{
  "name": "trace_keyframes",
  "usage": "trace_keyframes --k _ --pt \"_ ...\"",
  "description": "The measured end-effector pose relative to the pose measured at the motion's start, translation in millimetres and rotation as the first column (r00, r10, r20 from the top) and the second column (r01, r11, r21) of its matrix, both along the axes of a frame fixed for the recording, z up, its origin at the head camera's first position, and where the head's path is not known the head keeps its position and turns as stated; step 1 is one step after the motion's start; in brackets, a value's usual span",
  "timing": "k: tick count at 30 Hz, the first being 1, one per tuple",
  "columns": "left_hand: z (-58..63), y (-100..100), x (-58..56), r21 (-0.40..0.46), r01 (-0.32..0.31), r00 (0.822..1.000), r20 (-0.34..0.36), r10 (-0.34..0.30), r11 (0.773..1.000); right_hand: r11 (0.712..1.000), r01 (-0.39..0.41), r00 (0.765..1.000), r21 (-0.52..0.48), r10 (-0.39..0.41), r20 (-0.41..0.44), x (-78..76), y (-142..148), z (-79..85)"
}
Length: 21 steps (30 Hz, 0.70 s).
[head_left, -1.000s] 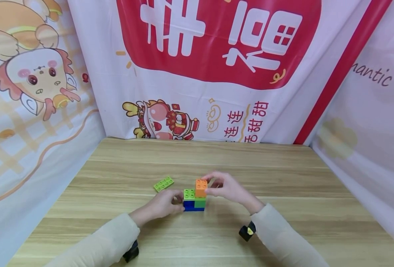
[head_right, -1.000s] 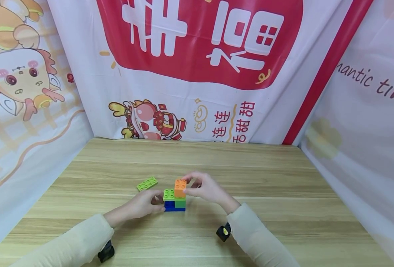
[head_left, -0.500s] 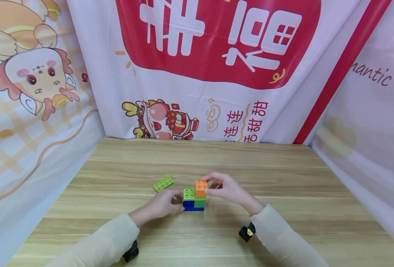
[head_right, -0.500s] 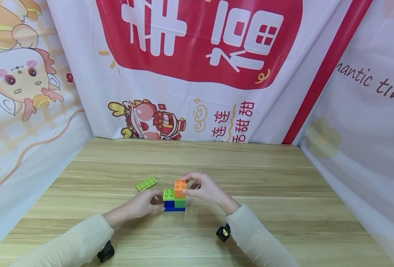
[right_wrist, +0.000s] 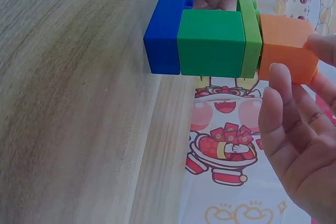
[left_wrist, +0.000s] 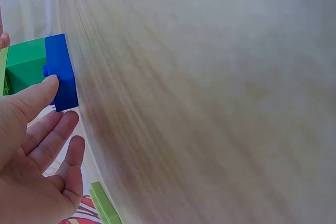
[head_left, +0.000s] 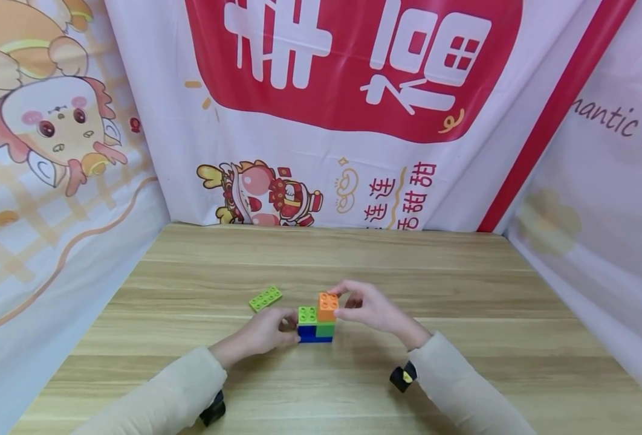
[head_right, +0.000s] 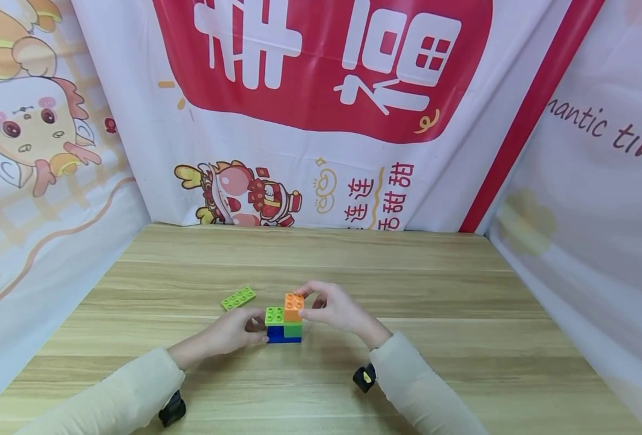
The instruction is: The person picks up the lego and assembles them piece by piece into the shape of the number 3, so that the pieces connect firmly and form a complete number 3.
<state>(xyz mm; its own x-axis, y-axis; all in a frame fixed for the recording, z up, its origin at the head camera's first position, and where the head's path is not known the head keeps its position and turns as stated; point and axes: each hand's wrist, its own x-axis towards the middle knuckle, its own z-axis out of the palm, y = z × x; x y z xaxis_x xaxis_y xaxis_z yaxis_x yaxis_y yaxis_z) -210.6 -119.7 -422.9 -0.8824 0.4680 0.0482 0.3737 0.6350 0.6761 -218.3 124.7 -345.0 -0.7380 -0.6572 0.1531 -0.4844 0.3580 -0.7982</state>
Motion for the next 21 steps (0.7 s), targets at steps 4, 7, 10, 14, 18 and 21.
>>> trace_keyframes --k 4,7,10,14,18,21 --pt "-1.7 -0.3 -0.8 -0.009 0.003 1.000 -0.014 -0.003 1.000 1.000 0.001 1.000 0.010 -0.001 -0.010 -5.0 -1.0 -6.7" --pt "-2.7 -0.4 -1.4 -0.012 0.005 1.000 -0.014 -0.005 1.000 1.000 0.007 1.000 0.018 -0.007 -0.008 -12.1 -0.2 -17.3" --pt "-3.1 -0.5 -2.0 -0.008 0.006 1.000 -0.005 -0.006 1.000 1.000 0.007 1.000 0.020 -0.007 -0.005 -18.8 2.0 -25.9" --pt "-1.2 0.7 -1.6 -0.002 0.010 1.000 -0.009 -0.010 1.000 1.000 0.005 1.000 0.029 -0.005 0.003 -17.7 1.9 -23.1" --pt "1.0 2.2 -0.6 0.001 0.013 1.000 -0.015 -0.013 1.000 0.999 0.012 1.000 0.049 -0.012 0.009 -17.2 1.6 -21.3" --pt "1.1 2.1 -0.5 -0.001 0.014 1.000 -0.021 -0.014 1.000 0.999 0.010 1.000 0.049 -0.011 0.011 -20.5 2.5 -24.9"
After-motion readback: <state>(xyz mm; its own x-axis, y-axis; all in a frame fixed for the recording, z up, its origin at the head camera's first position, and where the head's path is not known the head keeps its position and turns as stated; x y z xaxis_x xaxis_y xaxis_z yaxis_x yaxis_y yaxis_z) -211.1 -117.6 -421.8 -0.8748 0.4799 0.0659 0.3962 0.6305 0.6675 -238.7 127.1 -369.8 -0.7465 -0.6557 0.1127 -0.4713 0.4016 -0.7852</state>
